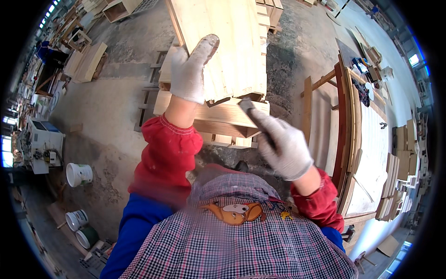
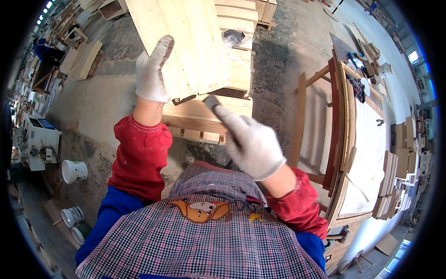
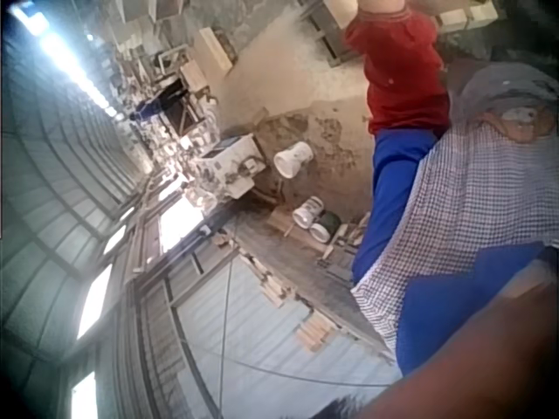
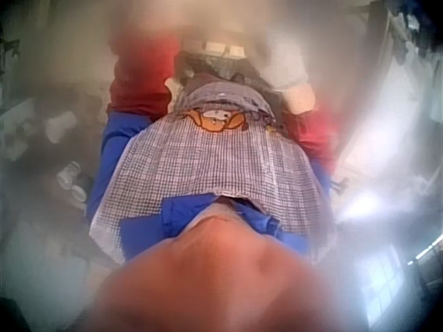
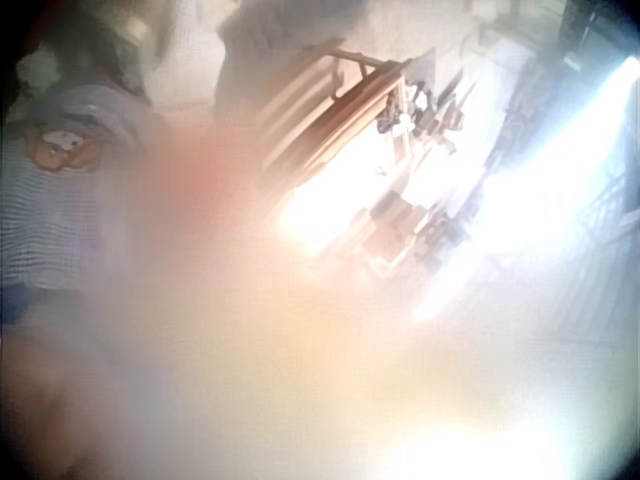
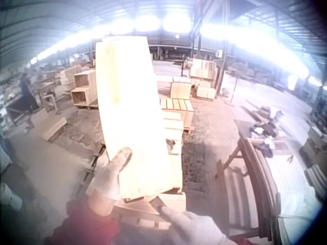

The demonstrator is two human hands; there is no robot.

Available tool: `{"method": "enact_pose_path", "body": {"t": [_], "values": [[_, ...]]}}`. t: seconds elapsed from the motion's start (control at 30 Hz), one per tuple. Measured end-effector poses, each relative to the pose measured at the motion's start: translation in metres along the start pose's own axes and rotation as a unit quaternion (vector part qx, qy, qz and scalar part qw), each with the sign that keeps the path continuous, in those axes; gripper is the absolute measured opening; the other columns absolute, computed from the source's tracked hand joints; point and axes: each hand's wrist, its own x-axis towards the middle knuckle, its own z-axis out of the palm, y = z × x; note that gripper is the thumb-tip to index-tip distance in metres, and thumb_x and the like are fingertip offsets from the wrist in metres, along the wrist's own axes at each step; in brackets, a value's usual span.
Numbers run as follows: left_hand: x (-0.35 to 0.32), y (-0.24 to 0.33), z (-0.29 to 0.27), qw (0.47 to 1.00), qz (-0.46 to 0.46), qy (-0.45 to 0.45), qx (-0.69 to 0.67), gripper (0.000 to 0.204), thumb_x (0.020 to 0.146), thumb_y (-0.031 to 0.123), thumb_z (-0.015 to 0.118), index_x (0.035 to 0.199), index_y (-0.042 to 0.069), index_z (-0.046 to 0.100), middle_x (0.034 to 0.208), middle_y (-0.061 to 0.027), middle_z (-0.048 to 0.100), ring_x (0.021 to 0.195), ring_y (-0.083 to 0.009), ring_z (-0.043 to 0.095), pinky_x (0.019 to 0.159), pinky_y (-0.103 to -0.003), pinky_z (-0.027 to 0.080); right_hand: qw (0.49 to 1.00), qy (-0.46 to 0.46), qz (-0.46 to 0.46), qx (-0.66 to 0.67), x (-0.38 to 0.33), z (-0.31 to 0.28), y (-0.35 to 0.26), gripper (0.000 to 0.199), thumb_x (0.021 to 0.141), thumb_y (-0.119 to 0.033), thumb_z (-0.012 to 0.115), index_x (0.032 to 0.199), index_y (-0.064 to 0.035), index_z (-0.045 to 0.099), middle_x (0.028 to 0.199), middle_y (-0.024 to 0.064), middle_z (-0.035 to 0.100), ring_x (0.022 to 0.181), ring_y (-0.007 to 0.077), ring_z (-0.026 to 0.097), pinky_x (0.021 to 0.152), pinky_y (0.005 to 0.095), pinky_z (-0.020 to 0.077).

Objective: The person applies wood putty to the edges and joints of a wooden box frame using a small putty knife.

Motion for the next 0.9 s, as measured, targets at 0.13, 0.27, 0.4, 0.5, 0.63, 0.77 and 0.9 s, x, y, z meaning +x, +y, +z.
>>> {"method": "enact_pose_path", "body": {"t": [0.13, 0.27, 0.4, 0.5, 0.63, 0.77, 0.9], "values": [[-0.002, 0.005, 0.003, 0.999, 0.002, 0.018, 0.044, 0.038, 0.09, 0.019, 0.058, 0.116, -0.007, 0.05, 0.112, -0.0123, 0.059, 0.103, -0.0181, 0.06, 0.086, -0.033, 0.053, 0.999, 0.035, 0.004, 0.032, 0.005, 0.034, -0.009, 0.052, 0.08, -0.006, 0.056, 0.131, -0.0095, 0.047, 0.076, 0.0156, 0.057, 0.062, 0.0328, 0.059, 0.058, 0.0397, 0.0501], [-0.002, 0.007, 0.004, 0.998, 0.004, 0.02, 0.062, 0.037, 0.091, 0.02, 0.056, 0.116, -0.007, 0.05, 0.112, -0.0125, 0.059, 0.104, -0.017, 0.059, 0.087, -0.032, 0.052, 0.997, 0.056, 0.012, 0.046, 0.008, 0.057, -0.001, 0.05, 0.081, -0.007, 0.056, 0.13, -0.0092, 0.048, 0.076, 0.0149, 0.056, 0.063, 0.0327, 0.059, 0.059, 0.0398, 0.0499], [-0.004, 0.011, 0.006, 0.997, -0.002, 0.035, 0.068, 0.037, 0.092, 0.021, 0.055, 0.116, -0.007, 0.05, 0.112, -0.0125, 0.059, 0.106, -0.0167, 0.058, 0.087, -0.032, 0.052, 0.998, 0.034, 0.041, 0.032, 0.003, 0.055, -0.005, 0.046, 0.079, 0.0, 0.057, 0.125, -0.0051, 0.052, 0.087, 0.0186, 0.06, 0.073, 0.0319, 0.064, 0.066, 0.0352, 0.0514], [-0.004, 0.011, 0.005, 0.998, -0.003, 0.017, 0.054, 0.037, 0.092, 0.021, 0.055, 0.117, -0.006, 0.049, 0.113, -0.0126, 0.058, 0.108, -0.0168, 0.057, 0.088, -0.031, 0.052, 0.996, 0.057, 0.043, 0.06, 0.006, 0.051, -0.013, 0.045, 0.079, 0.0, 0.057, 0.123, -0.0052, 0.053, 0.085, 0.0184, 0.06, 0.072, 0.0319, 0.063, 0.064, 0.0346, 0.0511], [-0.001, 0.01, 0.003, 0.998, -0.003, 0.017, 0.061, 0.038, 0.091, 0.02, 0.055, 0.118, -0.006, 0.049, 0.114, -0.0132, 0.058, 0.108, -0.017, 0.057, 0.088, -0.031, 0.052, 0.996, 0.057, 0.034, 0.058, 0.009, 0.066, -0.002, 0.045, 0.078, 0.0, 0.057, 0.123, -0.0045, 0.054, 0.086, 0.0182, 0.061, 0.072, 0.032, 0.063, 0.065, 0.0346, 0.0512], [-0.002, 0.012, 0.007, 0.999, 0.008, 0.044, 0.019, 0.032, 0.089, 0.015, 0.058, 0.109, -0.009, 0.055, 0.105, -0.0126, 0.061, 0.097, -0.0163, 0.061, 0.086, -0.028, 0.051, 0.996, 0.057, 0.013, 0.068, -0.001, 0.065, -0.003, 0.046, 0.08, -0.005, 0.057, 0.125, -0.0081, 0.052, 0.081, 0.0149, 0.057, 0.068, 0.0323, 0.06, 0.061, 0.039, 0.0502], [0.002, 0.006, -0.006, 0.987, 0.059, -0.053, 0.142, 0.037, 0.092, 0.018, 0.053, 0.118, -0.007, 0.048, 0.114, -0.013, 0.057, 0.109, -0.0163, 0.057, 0.089, -0.031, 0.052, 0.991, 0.11, 0.002, 0.075, 0.011, 0.067, 0.006, 0.045, 0.08, -0.003, 0.056, 0.124, -0.0072, 0.053, 0.083, 0.0156, 0.059, 0.07, 0.0328, 0.061, 0.063, 0.0394, 0.0503]]}}
